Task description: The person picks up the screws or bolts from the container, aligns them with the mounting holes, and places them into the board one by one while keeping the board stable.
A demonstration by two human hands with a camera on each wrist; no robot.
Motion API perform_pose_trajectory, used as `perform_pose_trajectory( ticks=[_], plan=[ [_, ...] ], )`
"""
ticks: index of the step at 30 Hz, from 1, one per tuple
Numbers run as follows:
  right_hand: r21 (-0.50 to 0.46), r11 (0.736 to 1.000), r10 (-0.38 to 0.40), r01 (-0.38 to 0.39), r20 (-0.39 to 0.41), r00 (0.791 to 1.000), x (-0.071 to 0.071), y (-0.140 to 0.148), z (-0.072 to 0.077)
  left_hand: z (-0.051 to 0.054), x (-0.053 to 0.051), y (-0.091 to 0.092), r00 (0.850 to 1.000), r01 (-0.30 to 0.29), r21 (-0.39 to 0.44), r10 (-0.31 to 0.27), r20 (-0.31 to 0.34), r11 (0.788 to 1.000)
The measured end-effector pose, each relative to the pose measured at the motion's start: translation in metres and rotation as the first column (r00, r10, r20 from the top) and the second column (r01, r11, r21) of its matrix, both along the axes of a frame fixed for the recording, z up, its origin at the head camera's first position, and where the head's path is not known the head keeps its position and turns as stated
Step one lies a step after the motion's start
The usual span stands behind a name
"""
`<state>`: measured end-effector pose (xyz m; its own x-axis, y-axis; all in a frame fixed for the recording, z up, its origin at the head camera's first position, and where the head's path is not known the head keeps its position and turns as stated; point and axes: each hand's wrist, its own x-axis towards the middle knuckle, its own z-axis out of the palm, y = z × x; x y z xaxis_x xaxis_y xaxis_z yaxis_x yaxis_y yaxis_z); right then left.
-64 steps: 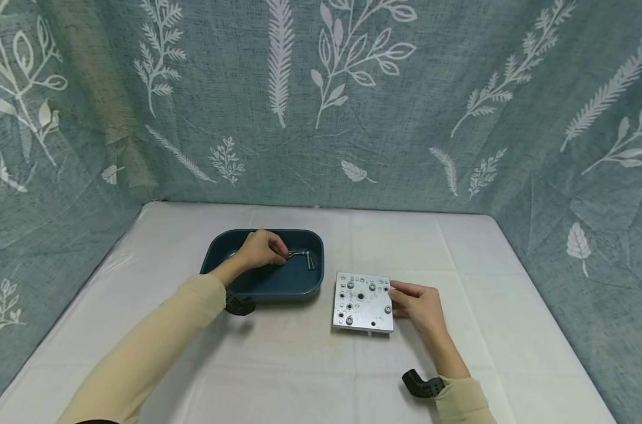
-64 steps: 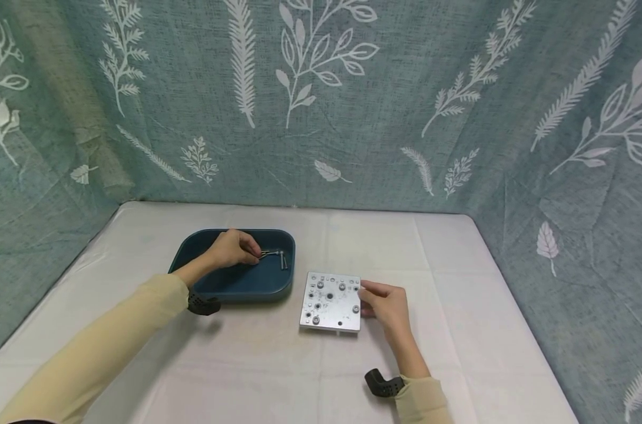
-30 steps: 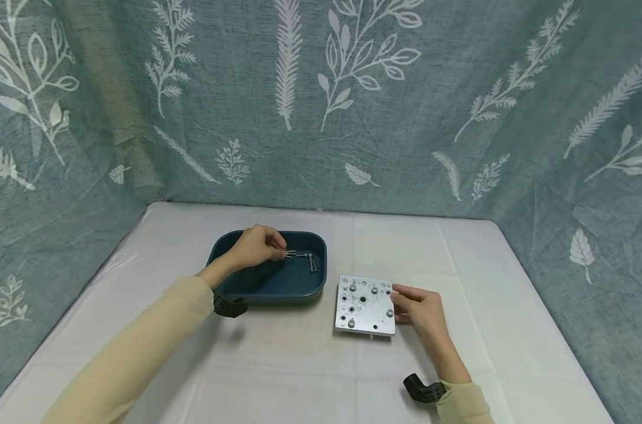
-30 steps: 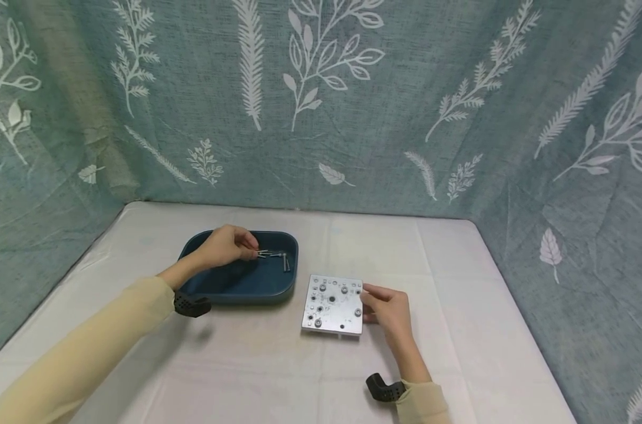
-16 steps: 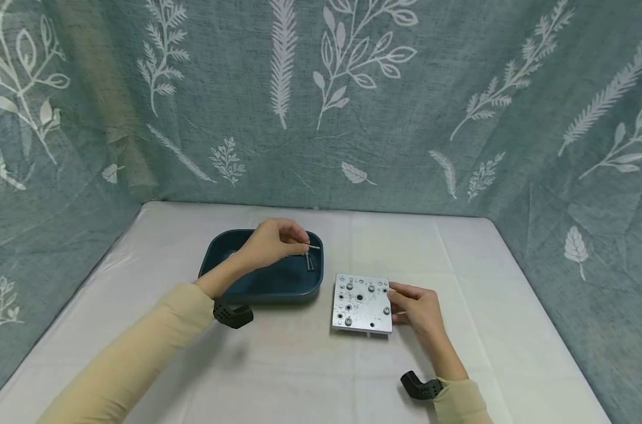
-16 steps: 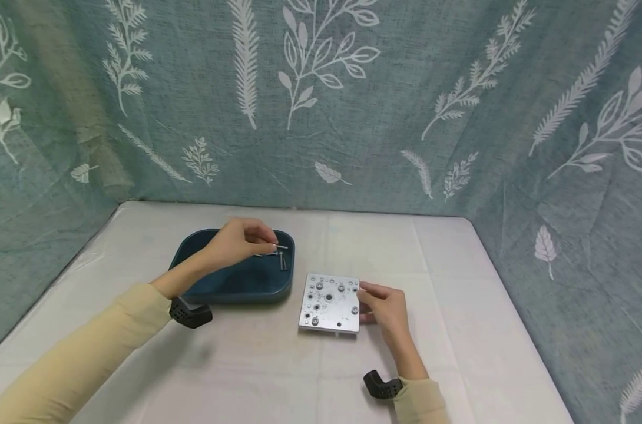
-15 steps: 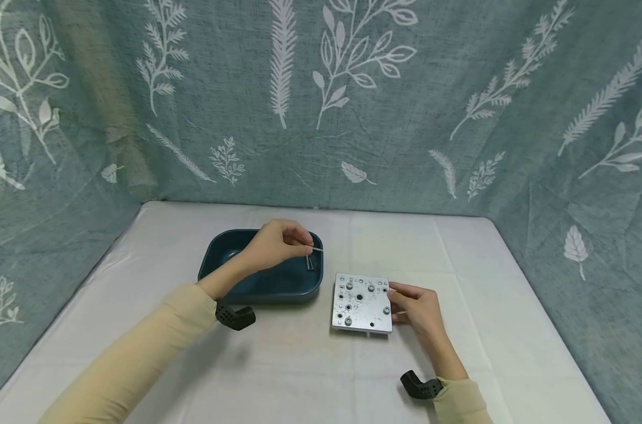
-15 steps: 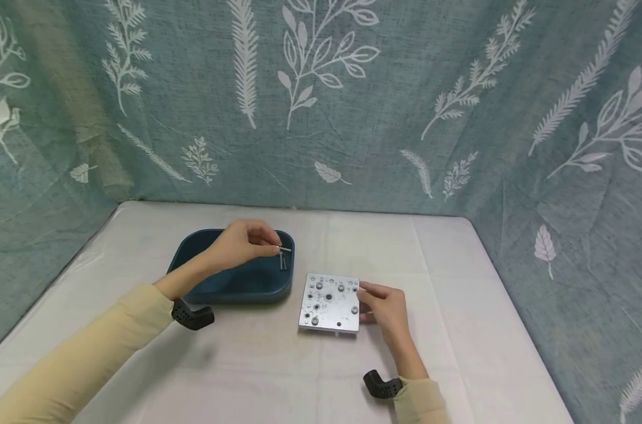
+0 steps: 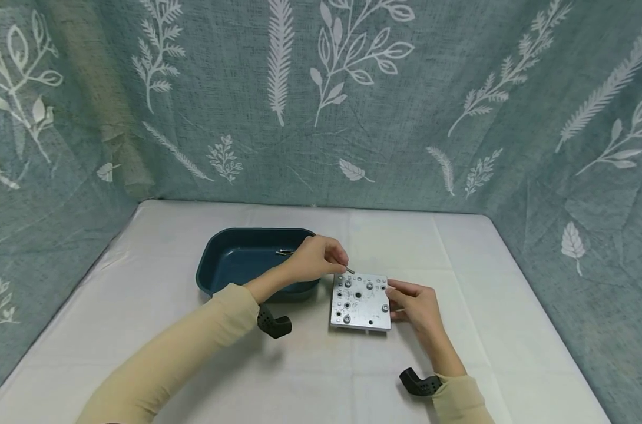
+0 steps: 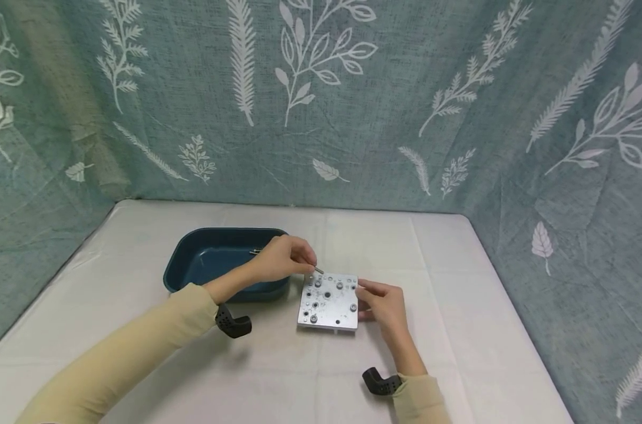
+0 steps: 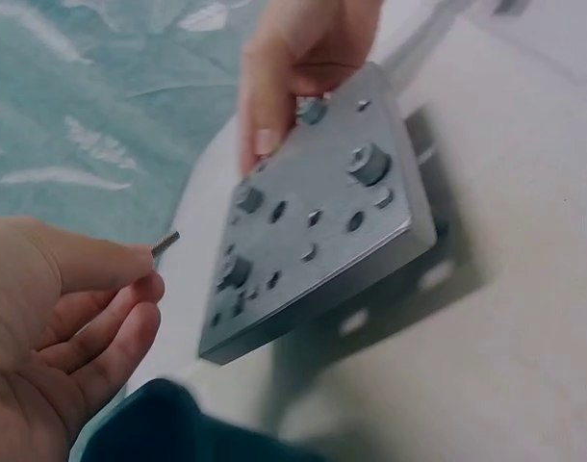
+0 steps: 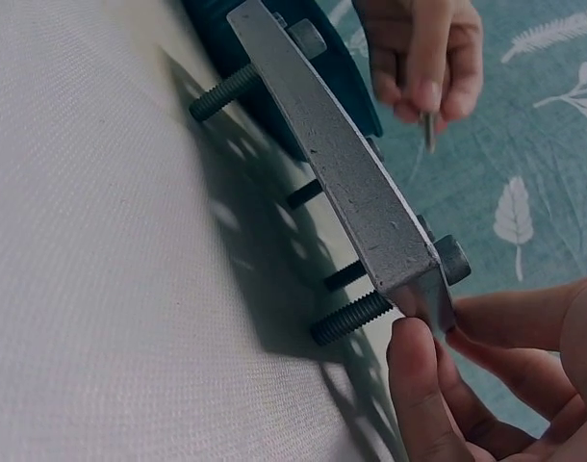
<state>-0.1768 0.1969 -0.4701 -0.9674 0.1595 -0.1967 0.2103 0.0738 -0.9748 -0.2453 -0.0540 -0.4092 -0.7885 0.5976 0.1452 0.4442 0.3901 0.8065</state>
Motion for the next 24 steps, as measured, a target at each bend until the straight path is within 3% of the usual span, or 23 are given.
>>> perform_pose_trajectory(
  ticks=[10, 19, 24],
  plan=[
    [-0.001, 1.000, 0.004, -0.004, 0.007, 1.000, 0.001, -0.001, 0.000, -0.008, -0.004, 0.026, 0.995, -0.011, -0.121, -0.001, -0.096, 0.993],
    [-0.003, 1.000, 0.008, -0.008, 0.000, 1.000, 0.002, 0.001, 0.004, -0.007, -0.007, 0.035, 0.993, -0.007, -0.114, -0.007, -0.122, 0.993],
    [-0.010, 1.000, 0.005, -0.005, 0.012, 1.000, 0.002, 0.001, 0.004, -0.006, -0.006, 0.038, 0.994, 0.017, -0.104, -0.027, -0.102, 0.994]
  ],
)
